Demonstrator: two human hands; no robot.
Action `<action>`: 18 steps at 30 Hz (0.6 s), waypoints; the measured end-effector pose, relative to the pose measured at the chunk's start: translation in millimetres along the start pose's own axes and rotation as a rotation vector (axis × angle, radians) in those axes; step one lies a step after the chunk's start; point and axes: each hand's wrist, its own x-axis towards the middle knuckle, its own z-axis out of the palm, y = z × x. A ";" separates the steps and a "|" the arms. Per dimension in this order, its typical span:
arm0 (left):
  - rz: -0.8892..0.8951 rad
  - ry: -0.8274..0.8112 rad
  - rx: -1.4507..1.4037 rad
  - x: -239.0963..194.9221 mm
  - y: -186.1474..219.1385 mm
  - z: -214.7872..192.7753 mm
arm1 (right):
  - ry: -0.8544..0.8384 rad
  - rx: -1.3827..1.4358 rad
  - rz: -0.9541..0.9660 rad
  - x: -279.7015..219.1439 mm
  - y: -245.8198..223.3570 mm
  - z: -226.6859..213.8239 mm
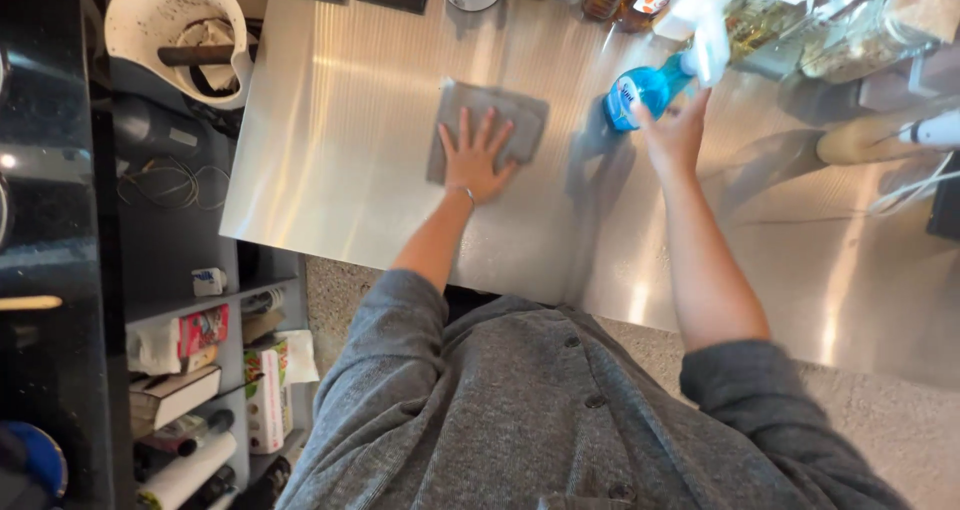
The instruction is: Cleaning coffee grounds from the floor and wiping down stainless steel counters with cleaning spray and a cloth.
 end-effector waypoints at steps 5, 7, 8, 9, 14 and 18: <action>0.003 0.013 -0.044 -71.8 46.9 5.7 | -0.247 -0.282 0.312 -75.6 -1.8 -17.6; -0.002 0.042 -0.049 -96.1 54.2 -0.4 | -0.373 -0.267 0.465 -105.0 -23.0 -9.3; -0.012 -0.033 -0.086 -104.6 53.3 -8.7 | -0.429 -0.186 0.362 -114.6 -42.2 2.5; -0.021 -0.107 -0.124 -113.4 52.0 -17.0 | -0.483 -0.104 0.260 -125.0 -61.9 14.1; 0.011 0.239 -0.571 -145.4 -5.2 -14.9 | -0.791 -0.193 -0.194 -154.9 -113.0 89.8; -0.260 0.587 -0.665 -180.0 -76.4 -19.6 | -1.198 -0.765 -0.087 -149.2 -188.3 128.8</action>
